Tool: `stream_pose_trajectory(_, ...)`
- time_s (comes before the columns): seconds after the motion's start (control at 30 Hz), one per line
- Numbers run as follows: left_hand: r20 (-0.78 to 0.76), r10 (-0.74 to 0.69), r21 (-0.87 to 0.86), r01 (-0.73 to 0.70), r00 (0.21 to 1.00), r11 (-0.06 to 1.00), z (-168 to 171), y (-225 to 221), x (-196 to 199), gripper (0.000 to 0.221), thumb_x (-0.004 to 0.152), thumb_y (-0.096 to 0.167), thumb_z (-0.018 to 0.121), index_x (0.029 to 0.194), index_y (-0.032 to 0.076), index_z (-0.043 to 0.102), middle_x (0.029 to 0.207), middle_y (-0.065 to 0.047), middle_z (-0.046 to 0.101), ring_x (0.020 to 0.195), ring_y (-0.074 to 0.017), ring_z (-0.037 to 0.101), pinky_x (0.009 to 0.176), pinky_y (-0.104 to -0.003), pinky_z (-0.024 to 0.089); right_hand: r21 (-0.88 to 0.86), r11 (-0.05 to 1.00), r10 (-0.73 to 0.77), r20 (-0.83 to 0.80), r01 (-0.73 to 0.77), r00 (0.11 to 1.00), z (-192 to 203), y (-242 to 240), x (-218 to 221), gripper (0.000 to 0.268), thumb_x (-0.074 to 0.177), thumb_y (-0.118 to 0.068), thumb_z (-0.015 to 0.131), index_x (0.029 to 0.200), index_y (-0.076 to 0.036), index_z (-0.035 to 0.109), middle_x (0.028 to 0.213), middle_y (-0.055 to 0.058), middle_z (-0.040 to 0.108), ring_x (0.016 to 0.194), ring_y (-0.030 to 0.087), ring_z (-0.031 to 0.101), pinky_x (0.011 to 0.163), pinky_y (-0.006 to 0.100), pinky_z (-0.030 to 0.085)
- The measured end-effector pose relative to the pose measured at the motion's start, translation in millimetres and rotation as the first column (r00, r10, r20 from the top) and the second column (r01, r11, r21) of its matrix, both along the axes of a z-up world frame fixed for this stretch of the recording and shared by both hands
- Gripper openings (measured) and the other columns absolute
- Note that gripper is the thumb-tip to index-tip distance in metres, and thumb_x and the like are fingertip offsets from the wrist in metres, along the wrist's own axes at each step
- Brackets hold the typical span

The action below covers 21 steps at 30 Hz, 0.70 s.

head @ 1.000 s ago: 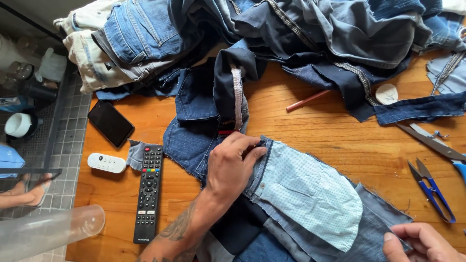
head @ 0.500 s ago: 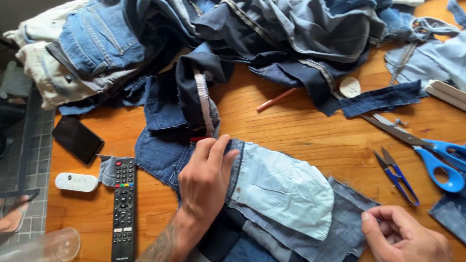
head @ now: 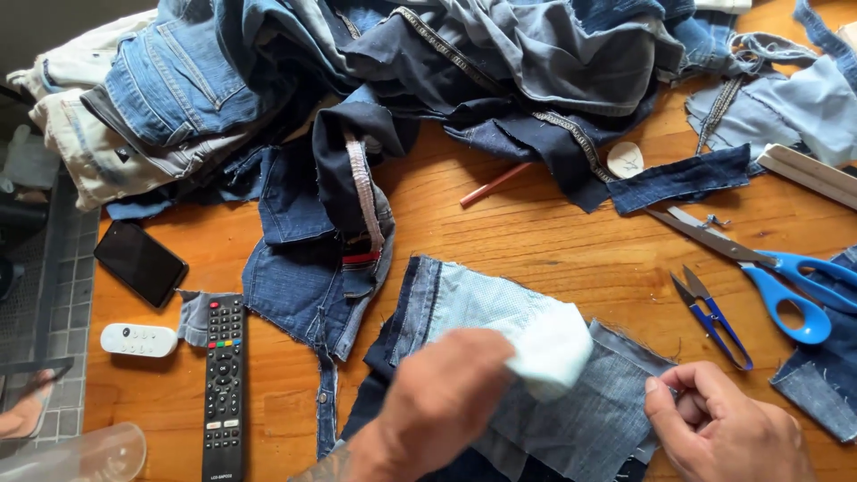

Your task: Arranging and aligning denim fabric scraps and patchwork pieces on a table to prepare for assembly.

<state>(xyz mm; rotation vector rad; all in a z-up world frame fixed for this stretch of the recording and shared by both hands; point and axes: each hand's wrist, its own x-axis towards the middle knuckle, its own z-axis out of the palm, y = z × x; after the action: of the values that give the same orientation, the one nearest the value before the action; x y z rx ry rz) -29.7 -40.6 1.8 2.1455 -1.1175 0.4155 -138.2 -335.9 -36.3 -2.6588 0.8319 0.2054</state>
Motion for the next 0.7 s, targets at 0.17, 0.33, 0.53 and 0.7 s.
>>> stream_pose_trajectory(0.17, -0.566, 0.432, -0.226, -0.636, 0.702, 0.738, 6, 30, -2, 0.019, 0.103, 0.015, 0.084, 0.115, 0.006, 0.073, 0.105, -0.009, 0.079, 0.086, -0.0143, 0.082, 0.079, -0.025, 0.073, 0.028, 0.999, -0.028, -0.008, 0.028, 1.0, 2, 3, 1, 0.026, 0.103, -0.052, 0.084, 0.088, -0.03, 0.082, 0.063, -0.012, 0.071, 0.06, 0.012, 0.068, 0.073, 0.031, 0.055)
stream_pose_trajectory(0.33, -0.57, 0.511, 0.116, -0.553, 0.644, 0.825, 14, 36, -14, 0.061, 0.09, 0.018, 0.086, 0.15, 0.021, 0.073, 0.087, 0.004, 0.086, 0.059, -0.0076, 0.063, 0.051, -0.028, 0.053, -0.011, 0.999, 0.035, -0.004, -0.035, 0.999, -1, -3, 1, 0.025, 0.104, -0.049, 0.084, 0.088, -0.03, 0.082, 0.063, -0.014, 0.072, 0.058, 0.009, 0.07, 0.069, 0.029, 0.059)
stream_pose_trajectory(0.53, -0.228, 0.301, -0.104, -0.33, 0.926, 0.938, 22, 18, -31, 0.015, 0.087, 0.0, 0.08, 0.1, 0.006, 0.076, 0.092, -0.01, 0.08, 0.078, -0.0284, 0.072, 0.074, -0.041, 0.059, -0.121, 0.991, 0.054, -0.039, -0.058, 0.998, -5, -9, 2, 0.023, 0.105, -0.056, 0.079, 0.092, -0.037, 0.08, 0.068, -0.02, 0.073, 0.068, 0.007, 0.074, 0.075, 0.029, 0.061)
stream_pose_trajectory(0.7, -0.129, 0.012, -0.015, -0.014, 0.992, 1.0, 17, 2, -36, 0.017, 0.114, 0.012, 0.07, 0.127, 0.003, 0.075, 0.122, -0.019, 0.072, 0.111, -0.039, 0.073, 0.094, -0.05, 0.062, -0.095, 0.995, 0.03, -0.096, -0.039, 0.995, 6, -8, 8, 0.028, 0.106, -0.061, 0.08, 0.091, -0.037, 0.082, 0.066, -0.019, 0.074, 0.067, 0.004, 0.075, 0.074, 0.026, 0.061)
